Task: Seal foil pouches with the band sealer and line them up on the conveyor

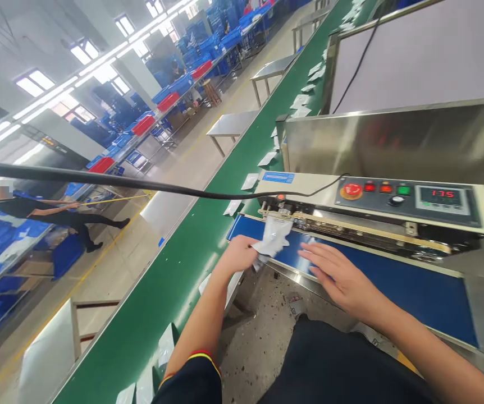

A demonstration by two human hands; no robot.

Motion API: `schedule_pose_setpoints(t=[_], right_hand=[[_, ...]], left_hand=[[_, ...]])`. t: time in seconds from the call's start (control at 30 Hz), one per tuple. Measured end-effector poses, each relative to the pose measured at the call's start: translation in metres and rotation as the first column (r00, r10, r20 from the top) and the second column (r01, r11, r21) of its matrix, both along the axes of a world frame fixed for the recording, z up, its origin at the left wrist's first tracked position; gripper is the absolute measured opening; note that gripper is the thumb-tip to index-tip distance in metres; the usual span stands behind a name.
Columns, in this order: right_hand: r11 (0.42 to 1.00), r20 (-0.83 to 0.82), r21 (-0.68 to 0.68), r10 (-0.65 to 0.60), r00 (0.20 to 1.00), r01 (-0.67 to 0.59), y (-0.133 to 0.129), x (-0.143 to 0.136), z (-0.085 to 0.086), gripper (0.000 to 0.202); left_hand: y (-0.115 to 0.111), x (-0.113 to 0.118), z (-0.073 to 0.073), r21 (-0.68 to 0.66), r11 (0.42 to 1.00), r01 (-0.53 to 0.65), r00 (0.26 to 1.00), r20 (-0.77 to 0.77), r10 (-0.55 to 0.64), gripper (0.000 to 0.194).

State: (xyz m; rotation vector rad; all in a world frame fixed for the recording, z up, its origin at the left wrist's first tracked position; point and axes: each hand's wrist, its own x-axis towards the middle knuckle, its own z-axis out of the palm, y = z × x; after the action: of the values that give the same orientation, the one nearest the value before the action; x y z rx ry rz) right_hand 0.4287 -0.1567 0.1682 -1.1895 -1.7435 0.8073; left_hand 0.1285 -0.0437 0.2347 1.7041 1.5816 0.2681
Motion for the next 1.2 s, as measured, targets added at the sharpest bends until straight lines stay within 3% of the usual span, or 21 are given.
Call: schedule_pose_setpoints(t=[0.07,0.13,0.17,0.23,0.3,0.37,0.5,0.6,0.67,0.8,0.93,0.97,1.03,1.13,1.2], right_hand=[[0.995,0.051,0.061,0.070,0.996,-0.073,0.011,0.006,0.014,0.042],[0.994,0.076,0.010,0.107,0.991,-0.108,0.005,0.030,0.017,0.040],[0.996,0.066,-0.042,0.082,0.994,-0.080,-0.004,0.046,0.014,0.042],[0.984,0.023,-0.140,-0.112,0.993,0.114,-0.029,0.079,0.002,0.050],[0.909,-0.014,-0.207,-0.373,0.928,0.362,-0.056,0.106,-0.013,0.055],[0.807,-0.030,-0.254,-0.557,0.830,0.532,-0.081,0.125,-0.028,0.060],[0.629,-0.077,-0.334,-0.761,0.644,0.702,-0.110,0.146,-0.043,0.072],[0.591,-0.153,-0.369,-0.800,0.580,0.717,-0.119,0.157,-0.041,0.073],[0.575,-0.168,-0.364,-0.815,0.555,0.733,-0.122,0.163,-0.037,0.071],[0.501,-0.147,-0.374,-0.863,0.484,0.780,-0.127,0.171,-0.032,0.066],[0.478,-0.125,-0.446,-0.871,0.476,0.757,-0.135,0.180,-0.042,0.057],[0.453,-0.098,-0.475,-0.879,0.466,0.754,-0.137,0.184,-0.047,0.054],[0.350,-0.018,-0.575,-0.909,0.417,0.739,-0.137,0.196,-0.058,0.047],[0.183,-0.003,-0.754,-0.961,0.275,0.631,-0.125,0.214,-0.075,0.041],[0.180,-0.094,-0.820,-0.979,0.182,0.544,-0.108,0.221,-0.084,0.039]], left_hand=[[-0.015,0.056,0.005,-0.102,0.944,0.314,0.948,0.091,-0.305,0.028],[-0.032,0.100,-0.002,-0.162,0.882,0.442,0.892,0.182,-0.414,0.034],[-0.041,0.117,-0.009,-0.188,0.877,0.442,0.889,0.223,-0.400,0.040],[-0.059,0.144,-0.027,-0.221,0.895,0.386,0.902,0.294,-0.317,0.055],[-0.077,0.167,-0.046,-0.216,0.918,0.332,0.905,0.347,-0.246,0.064],[-0.092,0.191,-0.061,-0.180,0.918,0.352,0.885,0.383,-0.265,0.063],[-0.113,0.243,-0.075,-0.090,0.891,0.445,0.830,0.414,-0.373,0.064],[-0.122,0.277,-0.079,-0.009,0.881,0.473,0.816,0.381,-0.434,0.042],[-0.126,0.295,-0.081,0.040,0.894,0.445,0.827,0.365,-0.428,0.039],[-0.135,0.317,-0.089,0.016,0.964,0.265,0.906,0.339,-0.254,0.038],[-0.139,0.326,-0.096,-0.002,0.926,0.379,0.864,0.359,-0.353,0.039],[-0.137,0.328,-0.098,-0.006,0.919,0.394,0.862,0.349,-0.367,0.041],[-0.129,0.334,-0.101,-0.084,0.927,0.365,0.892,0.316,-0.323,0.043],[-0.108,0.349,-0.104,-0.306,0.925,0.227,0.949,0.284,-0.139,0.042],[-0.094,0.361,-0.107,-0.403,0.907,0.123,0.961,0.275,-0.008,0.041]])
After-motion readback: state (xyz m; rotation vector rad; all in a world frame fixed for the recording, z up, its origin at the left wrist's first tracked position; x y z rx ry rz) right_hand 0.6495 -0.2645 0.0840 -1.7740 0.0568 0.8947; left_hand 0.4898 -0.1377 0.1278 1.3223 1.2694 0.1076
